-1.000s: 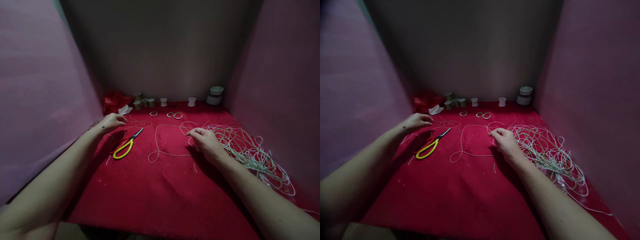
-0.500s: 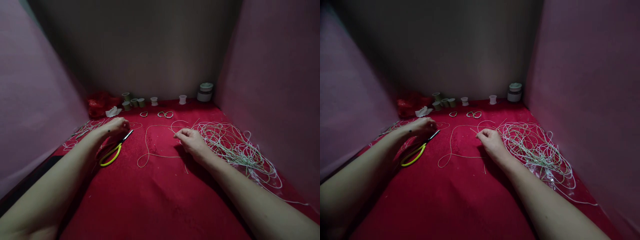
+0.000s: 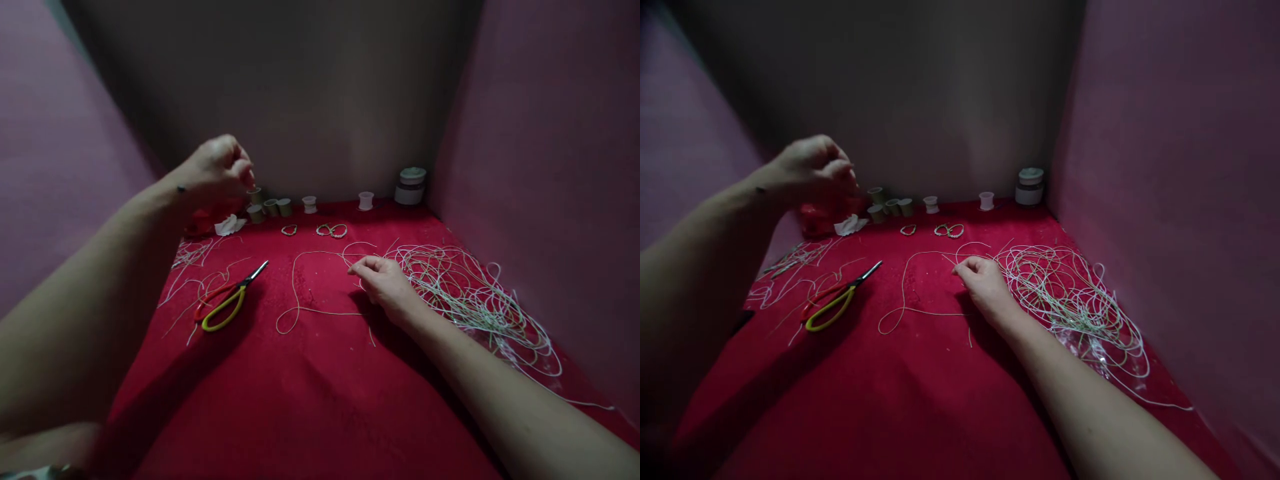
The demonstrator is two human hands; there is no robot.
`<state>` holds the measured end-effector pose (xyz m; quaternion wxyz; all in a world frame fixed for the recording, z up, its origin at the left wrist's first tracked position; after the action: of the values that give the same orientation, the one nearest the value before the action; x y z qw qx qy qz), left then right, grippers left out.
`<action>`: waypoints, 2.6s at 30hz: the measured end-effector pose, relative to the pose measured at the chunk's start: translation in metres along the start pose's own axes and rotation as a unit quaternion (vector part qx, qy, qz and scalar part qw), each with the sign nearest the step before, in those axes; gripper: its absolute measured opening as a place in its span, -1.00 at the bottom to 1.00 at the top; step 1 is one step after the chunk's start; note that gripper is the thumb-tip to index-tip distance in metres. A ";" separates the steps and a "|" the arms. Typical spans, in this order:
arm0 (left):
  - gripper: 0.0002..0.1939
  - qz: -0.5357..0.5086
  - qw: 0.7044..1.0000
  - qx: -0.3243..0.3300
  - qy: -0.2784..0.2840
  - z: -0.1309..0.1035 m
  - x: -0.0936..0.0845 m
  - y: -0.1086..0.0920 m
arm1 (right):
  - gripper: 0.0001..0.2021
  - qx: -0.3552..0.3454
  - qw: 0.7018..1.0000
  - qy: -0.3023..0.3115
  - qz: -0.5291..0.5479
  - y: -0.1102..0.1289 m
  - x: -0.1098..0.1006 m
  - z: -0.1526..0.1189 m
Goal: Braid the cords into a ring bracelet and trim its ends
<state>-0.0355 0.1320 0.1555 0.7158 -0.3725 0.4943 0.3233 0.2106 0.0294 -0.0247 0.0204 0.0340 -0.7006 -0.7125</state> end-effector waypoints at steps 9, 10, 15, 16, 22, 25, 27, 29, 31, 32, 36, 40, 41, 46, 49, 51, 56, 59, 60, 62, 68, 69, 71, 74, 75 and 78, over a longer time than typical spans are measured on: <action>-0.83 -0.030 0.996 0.037 -0.071 -0.003 -0.025 -0.104 | -0.89 0.011 0.968 0.049 0.247 0.013 -0.004 -0.004; -0.85 -0.065 0.996 0.039 -0.052 -0.007 -0.021 -0.112 | -0.89 0.011 0.958 0.072 0.279 0.016 -0.005 -0.005; -0.89 -0.164 0.981 0.051 0.091 -0.031 0.011 -0.139 | -0.89 0.013 0.899 0.173 0.401 0.029 -0.009 -0.015; -0.88 -0.168 0.976 0.061 0.124 -0.036 0.018 -0.142 | -0.90 0.008 0.888 0.183 0.423 0.031 -0.009 -0.017; -0.88 -0.106 0.966 0.134 0.192 -0.081 0.044 -0.143 | -0.93 -0.027 0.847 0.213 0.486 0.038 -0.014 -0.020; -0.90 -0.140 0.969 0.116 0.165 -0.098 0.037 -0.137 | -0.92 -0.028 0.855 0.230 0.465 0.041 -0.015 -0.025; -0.91 -0.183 0.971 0.071 0.138 -0.104 0.028 -0.135 | -0.92 -0.031 0.863 0.256 0.435 0.044 -0.010 -0.032; -0.92 -0.222 0.967 0.014 0.121 -0.107 0.020 -0.134 | -0.91 -0.026 0.868 0.303 0.392 0.047 0.000 -0.042; -0.91 -0.245 0.964 -0.001 0.099 -0.111 0.017 -0.136 | -0.89 -0.010 0.871 0.329 0.364 0.050 0.012 -0.053; -0.92 -0.250 0.964 0.014 0.089 -0.114 0.019 -0.138 | -0.88 0.003 0.872 0.318 0.372 0.052 0.017 -0.058; -0.91 -0.241 0.962 0.101 0.075 -0.132 0.032 -0.142 | -0.95 0.044 0.854 0.224 0.467 0.065 0.025 -0.073; -0.90 -0.216 0.969 0.107 0.048 -0.148 0.036 -0.141 | -0.86 0.010 0.855 0.208 0.475 0.083 0.016 -0.088; -0.90 -0.223 0.969 0.103 0.041 -0.149 0.035 -0.140 | -0.87 0.007 0.858 0.215 0.466 0.085 0.014 -0.092; -0.92 -0.215 0.967 0.127 -0.041 -0.148 0.026 -0.139 | -0.92 0.038 0.861 0.231 0.450 0.072 0.024 -0.111; -0.93 -0.166 0.972 0.149 -0.073 -0.147 0.026 -0.141 | -0.89 0.054 0.854 0.237 0.460 0.059 0.037 -0.119; -0.93 -0.165 0.973 0.142 -0.070 -0.148 0.028 -0.144 | -0.87 0.047 0.849 0.243 0.466 0.056 0.045 -0.122; -0.89 -0.156 0.972 0.155 -0.087 -0.156 0.034 -0.148 | -0.88 0.064 0.824 0.229 0.515 0.059 0.055 -0.125; -0.87 -0.113 0.966 0.210 -0.099 -0.162 0.036 -0.147 | -0.94 0.101 0.812 0.183 0.545 0.059 0.056 -0.125; -0.87 -0.103 0.964 0.228 -0.093 -0.163 0.037 -0.145 | -0.96 0.110 0.812 0.168 0.548 0.058 0.056 -0.124; -0.85 -0.094 0.960 0.255 -0.075 -0.166 0.041 -0.141 | -0.97 0.118 0.814 0.154 0.548 0.055 0.056 -0.122; -0.81 -0.108 0.958 0.261 -0.056 -0.181 0.050 -0.130 | -0.92 0.068 0.832 0.174 0.523 0.051 0.051 -0.115; -0.81 -0.108 0.958 0.259 -0.052 -0.185 0.050 -0.130 | -0.93 0.059 0.833 0.151 0.529 0.051 0.047 -0.114; -0.80 -0.115 0.957 0.264 -0.028 -0.196 0.051 -0.128 | -0.93 0.051 0.831 0.114 0.542 0.053 0.037 -0.113; -0.79 -0.137 0.958 0.250 0.026 -0.212 0.055 -0.121 | -0.91 0.046 0.841 0.098 0.530 0.057 0.017 -0.114; -0.78 -0.140 0.962 0.231 0.045 -0.216 0.058 -0.117 | -0.90 0.041 0.849 0.088 0.519 0.057 0.009 -0.115; -0.71 -0.136 0.971 0.159 0.115 -0.224 0.074 -0.097 | -0.91 0.020 0.872 0.059 0.485 0.054 -0.010 -0.119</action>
<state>-0.0368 -0.1022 0.0533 0.7414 -0.3525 0.5629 0.0958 0.2290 -0.0898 0.0277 0.4043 -0.2675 -0.6407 -0.5954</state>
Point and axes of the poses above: each hand's wrist, its own z-axis towards the middle knuckle, its own x-axis out of the palm, y = z × x, the point moved 1 cm from there along z, towards the middle knuckle, and after that the axes turned 7 degrees about y, right-handed, at the moved point
